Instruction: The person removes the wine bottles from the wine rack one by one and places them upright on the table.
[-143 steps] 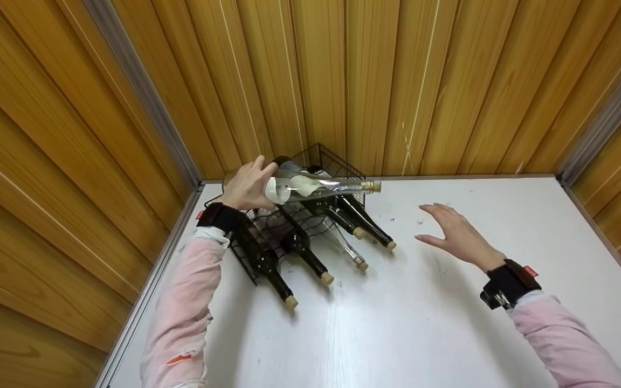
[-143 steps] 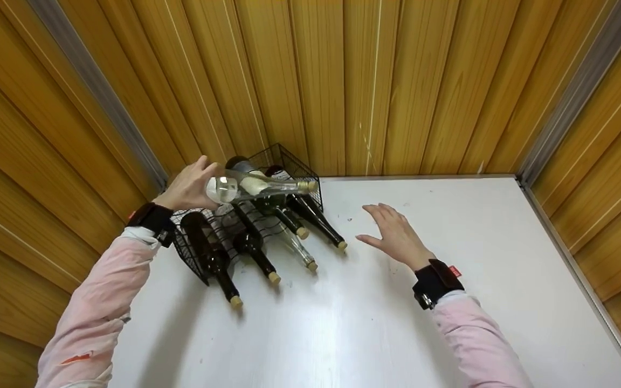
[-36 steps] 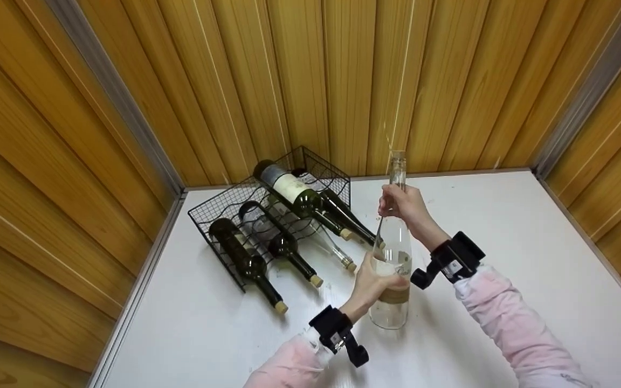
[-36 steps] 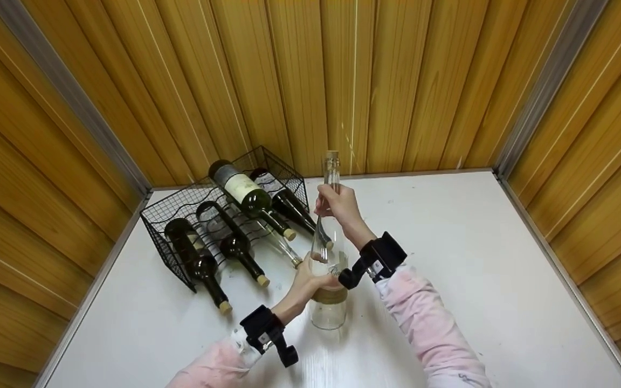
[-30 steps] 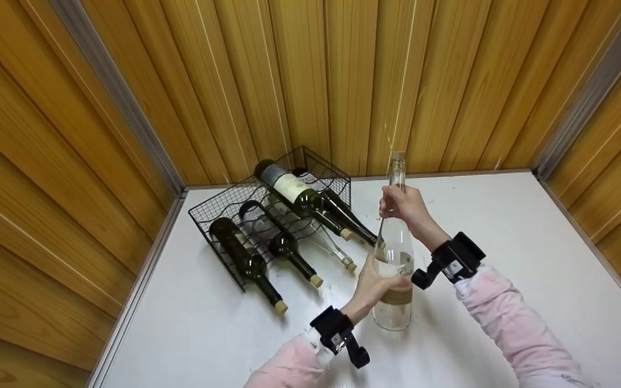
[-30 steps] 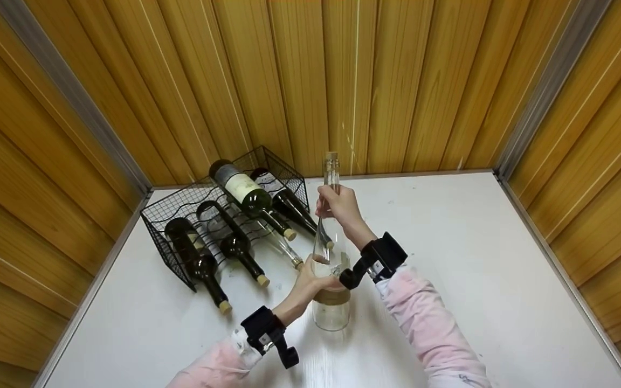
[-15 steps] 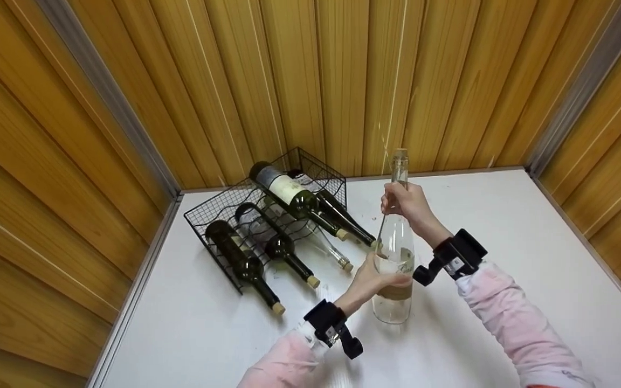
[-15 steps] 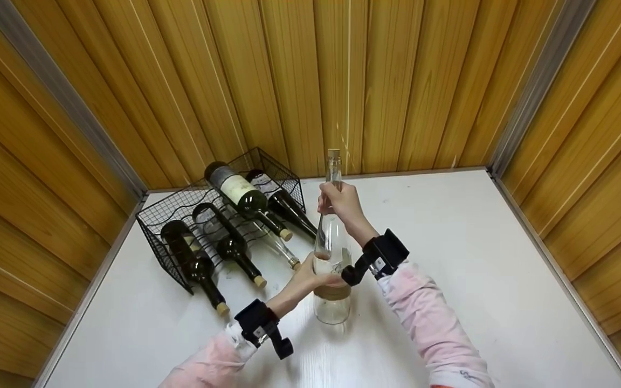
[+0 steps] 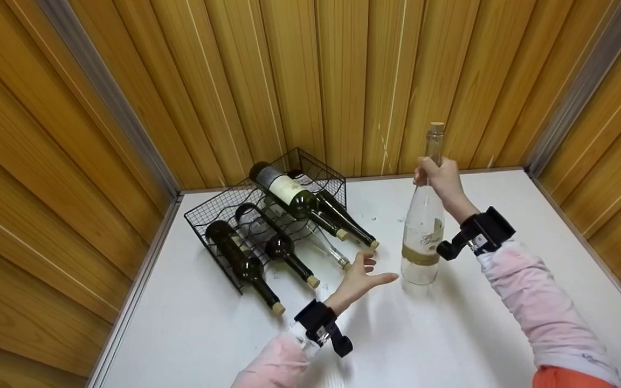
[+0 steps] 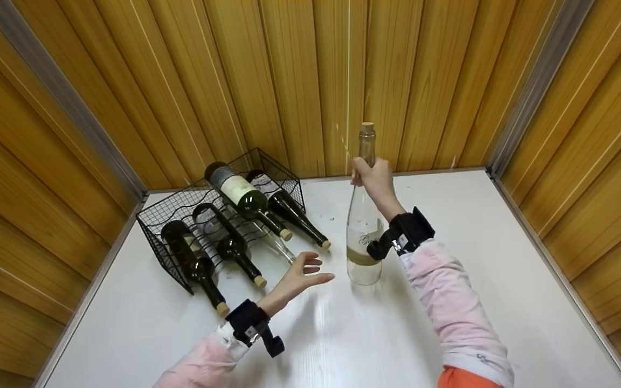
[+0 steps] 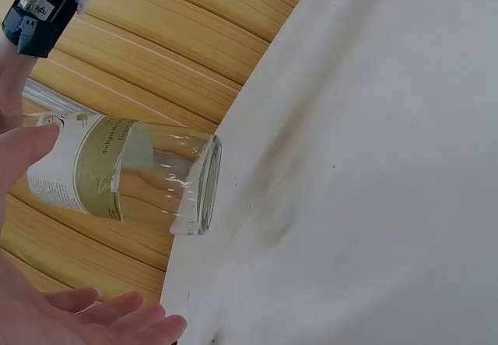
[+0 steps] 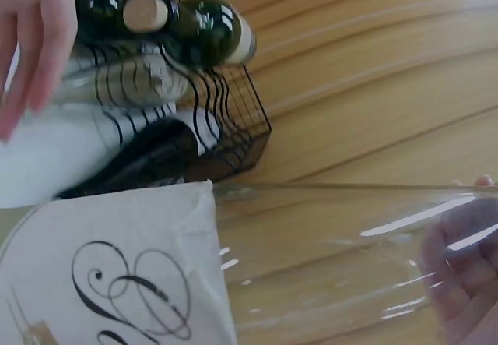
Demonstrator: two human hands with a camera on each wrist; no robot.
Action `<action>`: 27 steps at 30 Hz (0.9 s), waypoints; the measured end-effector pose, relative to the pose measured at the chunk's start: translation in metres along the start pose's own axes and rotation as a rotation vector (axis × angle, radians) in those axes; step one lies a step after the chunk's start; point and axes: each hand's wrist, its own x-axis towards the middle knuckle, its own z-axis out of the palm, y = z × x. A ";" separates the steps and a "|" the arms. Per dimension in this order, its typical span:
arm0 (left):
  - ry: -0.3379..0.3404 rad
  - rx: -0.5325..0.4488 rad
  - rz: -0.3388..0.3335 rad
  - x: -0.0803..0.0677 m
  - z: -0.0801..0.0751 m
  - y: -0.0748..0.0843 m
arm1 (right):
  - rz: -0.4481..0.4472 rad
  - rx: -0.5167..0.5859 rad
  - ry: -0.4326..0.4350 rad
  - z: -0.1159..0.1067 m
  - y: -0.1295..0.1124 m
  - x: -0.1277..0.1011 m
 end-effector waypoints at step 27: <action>-0.030 0.010 0.085 -0.007 -0.012 -0.015 | -0.072 -0.348 0.284 -0.041 0.063 0.064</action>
